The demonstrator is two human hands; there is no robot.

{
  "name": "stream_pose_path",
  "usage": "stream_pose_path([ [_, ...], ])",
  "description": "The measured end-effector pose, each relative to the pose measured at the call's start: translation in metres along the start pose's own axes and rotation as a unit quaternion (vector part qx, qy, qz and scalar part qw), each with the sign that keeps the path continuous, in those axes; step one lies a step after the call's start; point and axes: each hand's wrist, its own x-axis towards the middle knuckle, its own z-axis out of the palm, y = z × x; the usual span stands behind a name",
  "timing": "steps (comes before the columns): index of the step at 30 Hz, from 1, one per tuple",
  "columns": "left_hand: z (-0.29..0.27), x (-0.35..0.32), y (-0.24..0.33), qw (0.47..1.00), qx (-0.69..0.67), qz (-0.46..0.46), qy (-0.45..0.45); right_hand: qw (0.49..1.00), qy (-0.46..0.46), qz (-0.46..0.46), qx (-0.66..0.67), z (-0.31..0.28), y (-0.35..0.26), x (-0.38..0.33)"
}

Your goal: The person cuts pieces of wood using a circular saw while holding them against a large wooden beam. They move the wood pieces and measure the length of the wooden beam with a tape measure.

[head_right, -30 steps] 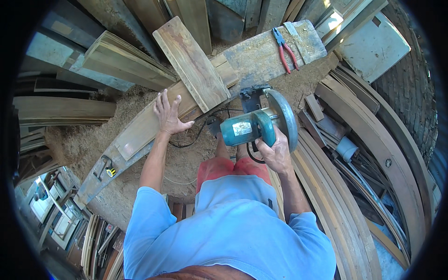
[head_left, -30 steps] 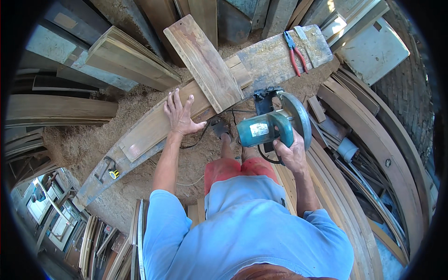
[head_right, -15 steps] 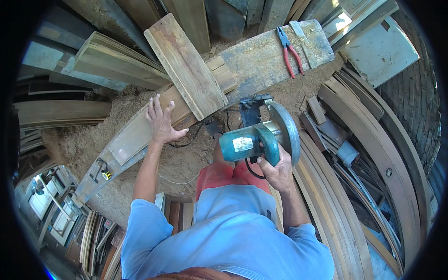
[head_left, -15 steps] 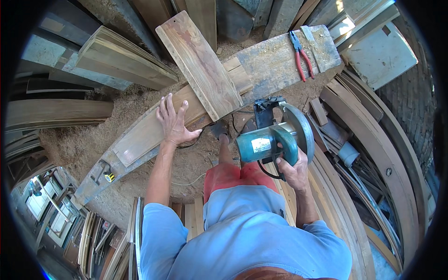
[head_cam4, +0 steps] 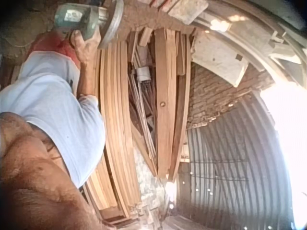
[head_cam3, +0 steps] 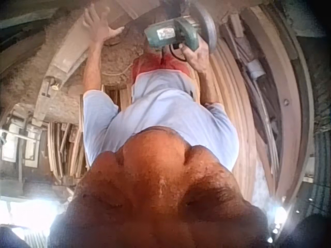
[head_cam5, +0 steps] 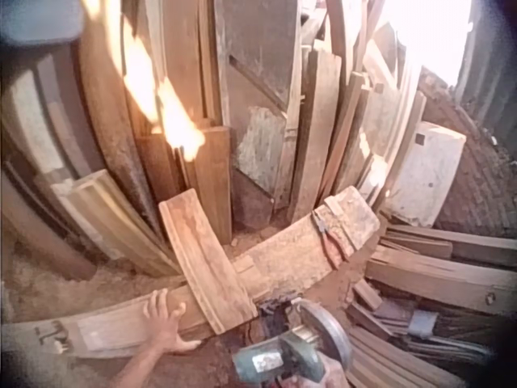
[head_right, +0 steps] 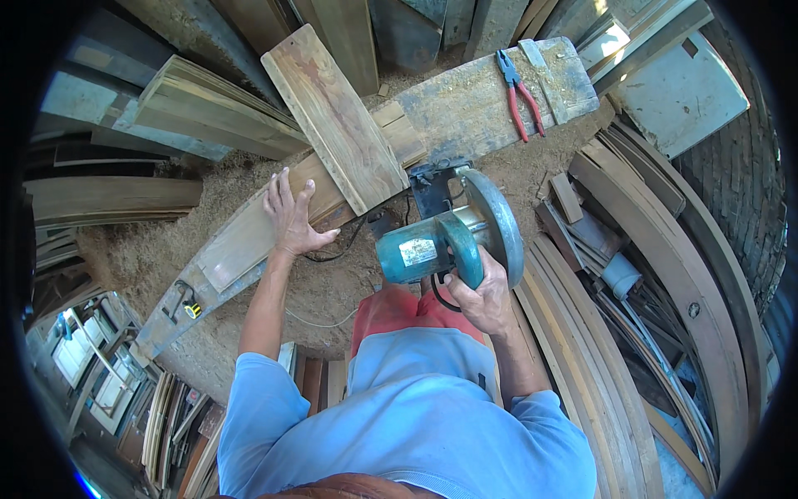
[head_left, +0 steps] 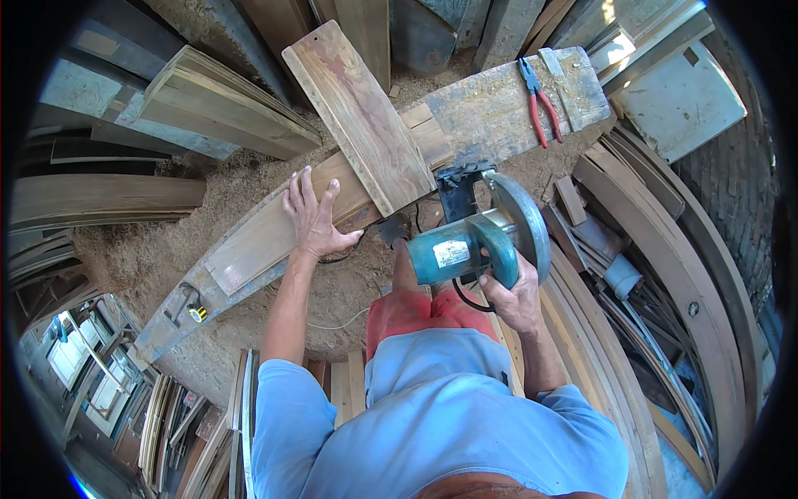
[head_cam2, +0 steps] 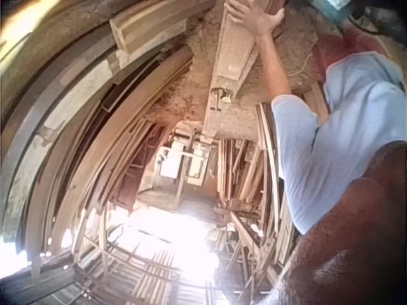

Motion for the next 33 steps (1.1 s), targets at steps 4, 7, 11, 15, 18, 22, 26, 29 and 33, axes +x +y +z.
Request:
stream_pose_path([
  [4, 0.001, 0.0, 0.0, 1.0, 0.003, -0.003, -0.004, 1.0, 0.007, 0.002, -0.004, 0.001, -0.001, 0.0],
  [7, 0.001, 0.0, 0.0, 1.0, 0.003, -0.005, -0.008, 1.0, 0.011, -0.009, -0.017, 0.002, -0.002, -0.001],
  [11, 0.001, 0.0, 0.0, 1.0, 0.004, -0.004, -0.007, 1.0, 0.006, 0.003, -0.002, 0.002, -0.003, -0.002],
  [15, -0.001, 0.001, 0.0, 1.0, 0.004, -0.004, -0.01, 1.0, 0.003, -0.018, -0.016, 0.003, 0.003, 0.0],
  [18, -0.001, 0.0, 0.0, 1.0, 0.005, -0.004, -0.012, 1.0, 0.004, 0.002, -0.003, 0.003, -0.001, -0.001],
  [22, 0.0, -0.001, 0.0, 1.0, 0.008, -0.003, -0.005, 0.999, 0.004, 0.03, 0.029, 0.004, -0.011, -0.006],
  [26, 0.0, -0.001, 0.0, 1.0, 0.005, -0.002, -0.005, 1.0, -0.006, 0.002, 0.0, 0.005, -0.026, -0.01],
  [29, -0.001, -0.001, 0.0, 1.0, 0.001, -0.005, -0.008, 0.999, -0.008, -0.042, -0.026, 0.011, -0.033, -0.011],
  [33, -0.005, 0.0, 0.002, 0.999, -0.006, -0.025, -0.031, 0.995, -0.019, -0.087, -0.052, 0.026, -0.039, -0.005],
])
